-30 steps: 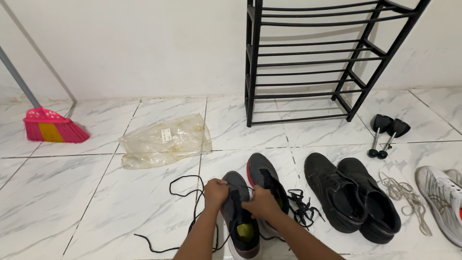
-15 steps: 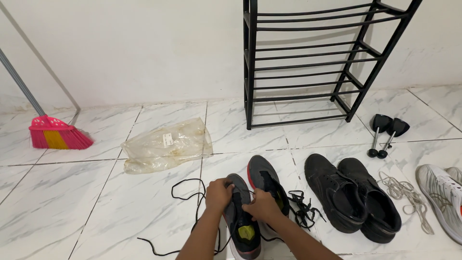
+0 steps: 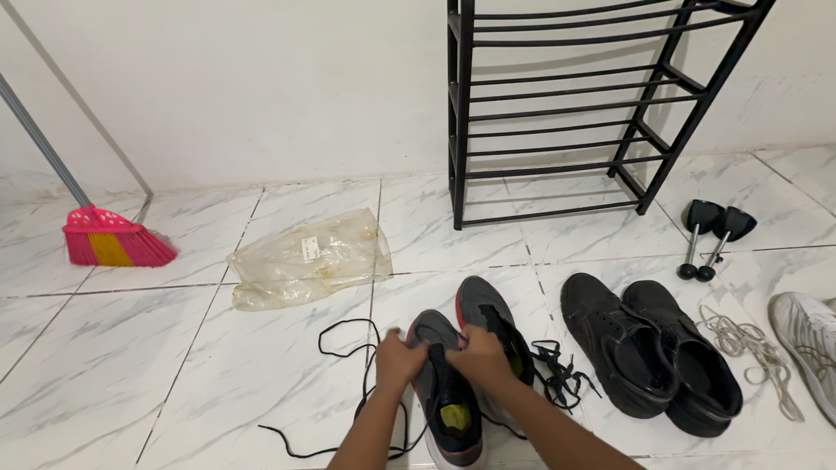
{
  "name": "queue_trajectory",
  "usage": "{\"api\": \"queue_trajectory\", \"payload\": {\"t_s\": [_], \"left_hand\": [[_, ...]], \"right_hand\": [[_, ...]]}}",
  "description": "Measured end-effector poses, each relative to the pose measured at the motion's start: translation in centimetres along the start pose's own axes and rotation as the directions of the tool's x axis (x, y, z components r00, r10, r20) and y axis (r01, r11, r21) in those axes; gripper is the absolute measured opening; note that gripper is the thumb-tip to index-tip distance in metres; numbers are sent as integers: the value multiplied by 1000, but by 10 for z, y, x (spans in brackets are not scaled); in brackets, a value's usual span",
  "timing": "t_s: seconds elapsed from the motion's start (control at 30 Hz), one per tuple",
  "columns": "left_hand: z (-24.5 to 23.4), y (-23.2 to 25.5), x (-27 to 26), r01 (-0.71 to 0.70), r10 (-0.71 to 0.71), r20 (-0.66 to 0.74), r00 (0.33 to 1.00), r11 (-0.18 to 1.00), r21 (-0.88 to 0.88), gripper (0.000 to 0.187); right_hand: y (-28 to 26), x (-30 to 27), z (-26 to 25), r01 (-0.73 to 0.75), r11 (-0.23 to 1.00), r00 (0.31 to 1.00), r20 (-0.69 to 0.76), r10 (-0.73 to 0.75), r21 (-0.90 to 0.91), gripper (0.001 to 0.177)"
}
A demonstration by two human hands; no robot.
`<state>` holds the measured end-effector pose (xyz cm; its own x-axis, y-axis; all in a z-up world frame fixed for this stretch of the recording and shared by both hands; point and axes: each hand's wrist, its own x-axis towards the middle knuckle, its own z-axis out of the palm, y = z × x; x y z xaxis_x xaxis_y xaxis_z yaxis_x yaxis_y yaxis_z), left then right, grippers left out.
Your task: The person removes laces from a pair of white sneakers and a pair of black sneakers, then re-laces each shoe with its original laces. The person handles the shoes and laces by hand, threading laces through eyelets and tying knots.
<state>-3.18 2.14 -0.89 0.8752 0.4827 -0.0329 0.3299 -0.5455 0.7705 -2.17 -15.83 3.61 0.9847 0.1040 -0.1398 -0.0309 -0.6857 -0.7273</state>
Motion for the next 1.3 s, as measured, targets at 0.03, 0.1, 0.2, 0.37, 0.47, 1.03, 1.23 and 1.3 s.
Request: {"api": "queue_trajectory", "payload": {"t_s": [0.03,0.1,0.2,0.37,0.47,1.03,1.23,1.3], "left_hand": [[-1,-3,-1,6,-7,73,997,1000,13,62],[-1,-11,-5,14,-23,218,976,999,42,54],[2,-16,-10,-62,67,140,988,997,-42,64],[4,-13,-22,-41,44,76,996,999,-33,54],[4,-4,-37,-102,102,28,994,994,31,42],[7,-24,-40,-191,196,18,980,971,-143,47],[-81,-176,-58,-125,125,-37,991,992,3,39],[-119,-217,-48,175,-156,-246,956,983,56,35]], "right_hand": [[0,4,6,-56,998,998,19,55,18,31],[0,11,22,88,993,996,-3,-89,-82,25],[4,17,41,214,937,974,-10,-225,-278,16],[4,25,55,238,812,969,78,-233,-532,12],[2,23,43,214,864,977,113,-182,-455,15],[-2,-16,-39,89,996,977,191,-91,16,39],[-7,2,-55,-43,959,987,162,-3,279,45],[-14,-1,-62,-30,973,993,116,3,231,42]]}}
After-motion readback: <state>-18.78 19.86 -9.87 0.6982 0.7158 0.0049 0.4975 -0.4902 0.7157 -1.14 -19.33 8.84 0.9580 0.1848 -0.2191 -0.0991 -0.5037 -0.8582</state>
